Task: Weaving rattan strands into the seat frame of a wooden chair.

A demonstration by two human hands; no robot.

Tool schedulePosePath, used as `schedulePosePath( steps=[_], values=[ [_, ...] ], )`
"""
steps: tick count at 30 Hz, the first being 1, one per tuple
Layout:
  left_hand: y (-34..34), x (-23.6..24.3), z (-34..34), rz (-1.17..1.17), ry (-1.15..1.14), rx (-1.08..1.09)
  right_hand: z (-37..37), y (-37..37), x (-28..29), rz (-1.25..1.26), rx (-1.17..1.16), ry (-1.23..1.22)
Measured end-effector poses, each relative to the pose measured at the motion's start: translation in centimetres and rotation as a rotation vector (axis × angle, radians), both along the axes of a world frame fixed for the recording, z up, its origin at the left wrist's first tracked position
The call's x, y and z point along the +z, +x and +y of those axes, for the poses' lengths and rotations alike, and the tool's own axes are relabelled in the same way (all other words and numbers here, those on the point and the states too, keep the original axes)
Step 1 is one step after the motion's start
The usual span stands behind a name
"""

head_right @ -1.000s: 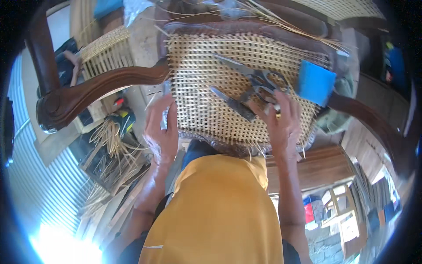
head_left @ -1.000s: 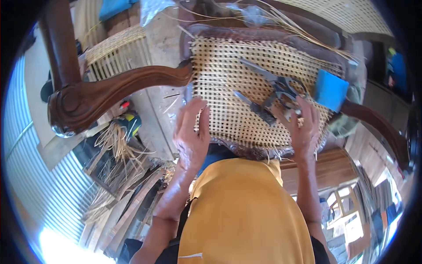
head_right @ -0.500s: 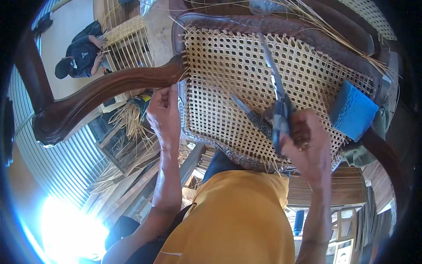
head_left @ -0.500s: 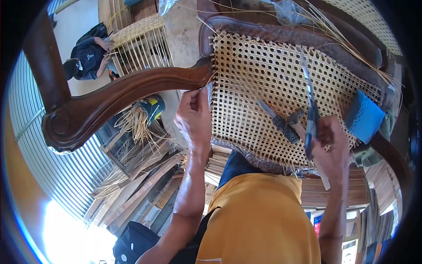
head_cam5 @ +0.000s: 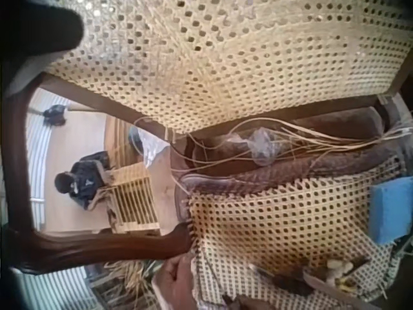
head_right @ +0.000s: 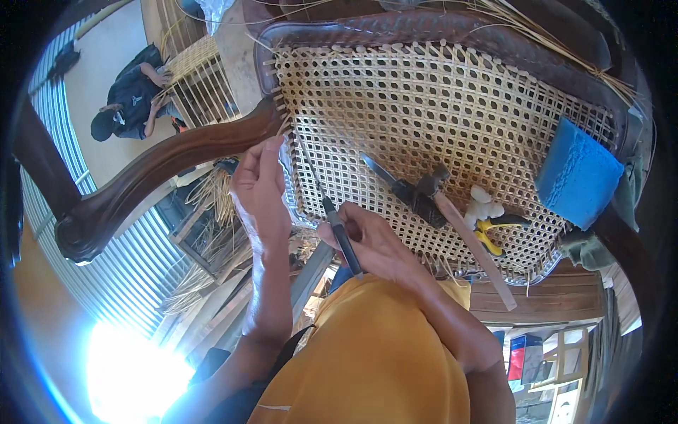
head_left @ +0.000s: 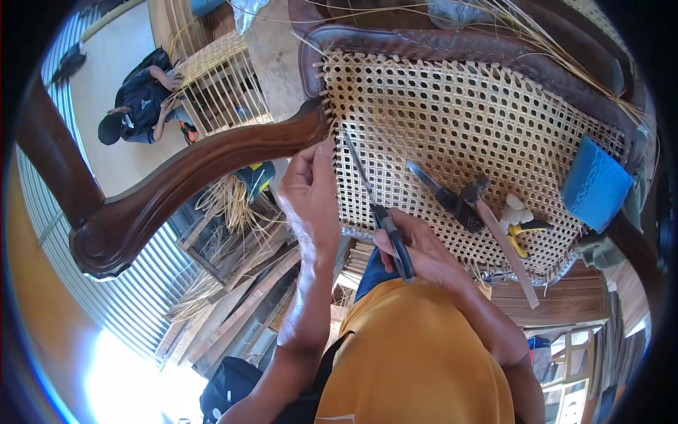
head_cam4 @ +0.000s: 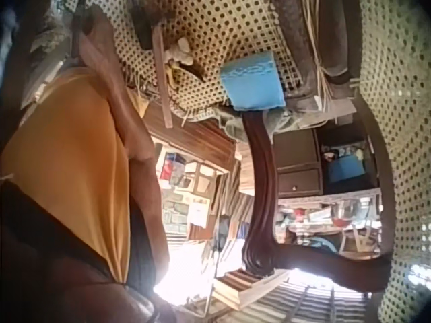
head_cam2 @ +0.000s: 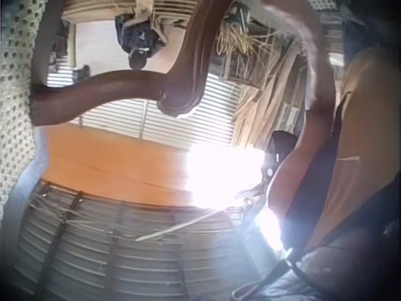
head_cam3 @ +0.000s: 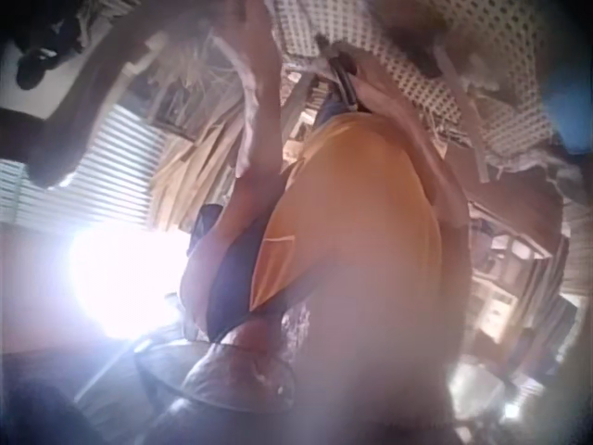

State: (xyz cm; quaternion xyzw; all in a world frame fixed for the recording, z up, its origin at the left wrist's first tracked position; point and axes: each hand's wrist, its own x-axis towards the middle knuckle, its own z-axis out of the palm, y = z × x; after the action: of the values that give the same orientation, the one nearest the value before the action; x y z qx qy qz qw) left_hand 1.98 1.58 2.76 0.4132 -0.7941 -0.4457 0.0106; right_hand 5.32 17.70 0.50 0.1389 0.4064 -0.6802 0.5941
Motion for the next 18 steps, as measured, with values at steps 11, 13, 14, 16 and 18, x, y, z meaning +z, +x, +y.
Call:
schedulePosePath(
  steps=[11,13,14,16,18],
  values=[
    [0.2,-0.2,-1.4,-0.043,0.427,0.331,-1.4,0.6,-1.3,-0.115,-0.029,-0.052],
    [0.5,-0.2,-1.6,-0.008,0.515,0.314,-1.5,0.7,-1.5,-0.087,-0.019,-0.056],
    [0.5,-0.2,-1.6,-0.011,0.515,0.318,-1.5,0.8,-1.6,-0.055,-0.012,-0.059],
    [0.4,-0.1,-1.5,-0.020,0.509,0.330,-1.4,0.9,-1.6,-0.062,-0.032,-0.069],
    [0.4,-0.1,-1.6,-0.022,0.515,0.347,-1.5,1.0,-1.6,-0.067,-0.053,-0.081]
  ],
)
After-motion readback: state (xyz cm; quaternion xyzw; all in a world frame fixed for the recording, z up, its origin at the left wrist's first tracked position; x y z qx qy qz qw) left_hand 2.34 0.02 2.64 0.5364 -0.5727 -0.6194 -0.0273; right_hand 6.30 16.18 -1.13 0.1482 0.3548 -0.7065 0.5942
